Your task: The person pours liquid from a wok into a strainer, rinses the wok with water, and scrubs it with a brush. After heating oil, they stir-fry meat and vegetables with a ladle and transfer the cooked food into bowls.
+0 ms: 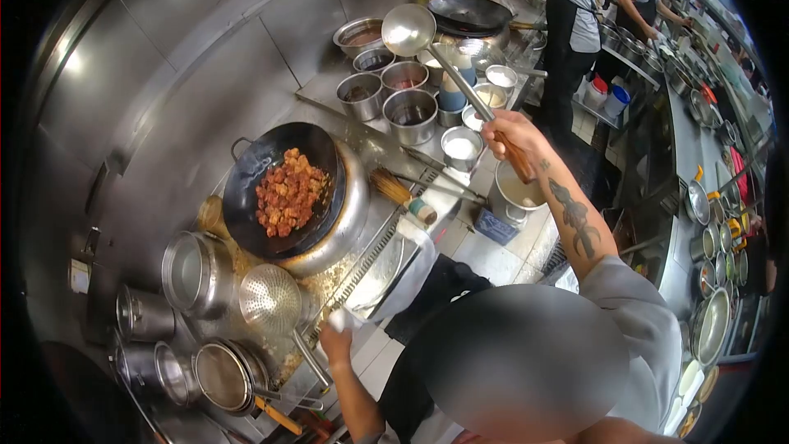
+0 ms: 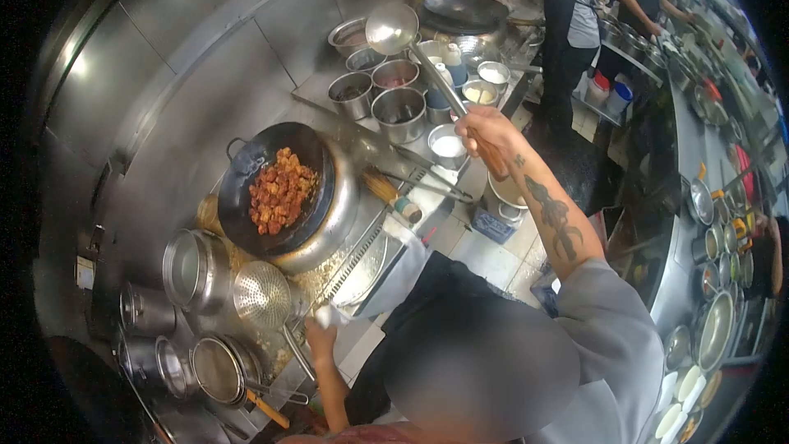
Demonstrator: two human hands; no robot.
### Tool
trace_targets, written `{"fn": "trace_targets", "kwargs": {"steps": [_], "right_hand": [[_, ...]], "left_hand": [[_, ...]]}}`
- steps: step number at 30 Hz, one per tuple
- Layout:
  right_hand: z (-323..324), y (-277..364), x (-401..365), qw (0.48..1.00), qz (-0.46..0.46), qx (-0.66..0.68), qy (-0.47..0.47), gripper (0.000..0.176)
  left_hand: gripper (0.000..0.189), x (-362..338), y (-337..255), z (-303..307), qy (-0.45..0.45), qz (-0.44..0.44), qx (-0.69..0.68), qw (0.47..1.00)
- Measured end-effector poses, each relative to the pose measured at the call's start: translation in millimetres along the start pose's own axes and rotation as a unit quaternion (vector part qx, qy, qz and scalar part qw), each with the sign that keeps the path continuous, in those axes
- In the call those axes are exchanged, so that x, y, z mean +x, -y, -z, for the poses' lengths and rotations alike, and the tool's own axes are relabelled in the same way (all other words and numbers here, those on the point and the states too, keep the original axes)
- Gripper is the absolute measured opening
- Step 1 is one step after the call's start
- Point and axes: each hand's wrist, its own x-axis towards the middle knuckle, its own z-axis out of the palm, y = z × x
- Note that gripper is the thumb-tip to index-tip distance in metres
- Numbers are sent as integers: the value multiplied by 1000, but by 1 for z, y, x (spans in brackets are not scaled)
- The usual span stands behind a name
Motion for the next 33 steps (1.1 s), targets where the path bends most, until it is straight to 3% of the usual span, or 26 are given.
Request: {"fn": "trace_targets", "kwargs": {"steps": [2, 3, 4, 6, 9, 13, 19, 22, 25, 29, 33], "right_hand": [[20, -1, 52, 998, 4, -58, -9, 10], [22, 6, 73, 996, 0, -87, -22, 8], [28, 12, 94, 993, -5, -117, -35, 7], [42, 16, 145, 988, -15, -153, -23, 7], [53, 17, 224, 966, -10, -258, -21, 9], [51, 10, 312, 939, -1, -344, -15, 12], [49, -18, 383, 921, 6, -389, 12, 17], [41, -18, 392, 897, -55, -438, 13, 18], [49, -25, 409, 918, -80, -386, 31, 15], [59, -25, 436, 956, -164, -237, 47, 14], [46, 1, 406, 973, -205, -26, 106, 21]], "left_hand": [[54, -2, 15, 2, -31, 16, -190, 981], [53, -8, -1, 15, -24, 107, -288, 951], [53, -13, -18, 28, -15, 196, -381, 903], [49, -18, -5, 23, -61, 213, -553, 803], [43, -24, -7, 28, -85, 196, -593, 776], [37, -23, -53, 32, -130, 259, -556, 779], [40, -37, -114, 40, -199, 319, -636, 673], [44, -45, -152, 51, -191, 301, -698, 621], [45, -46, -157, 49, -167, 242, -781, 551], [54, -44, -149, 53, -134, 189, -796, 559], [57, -25, -173, 62, -129, 223, -798, 545]]}}
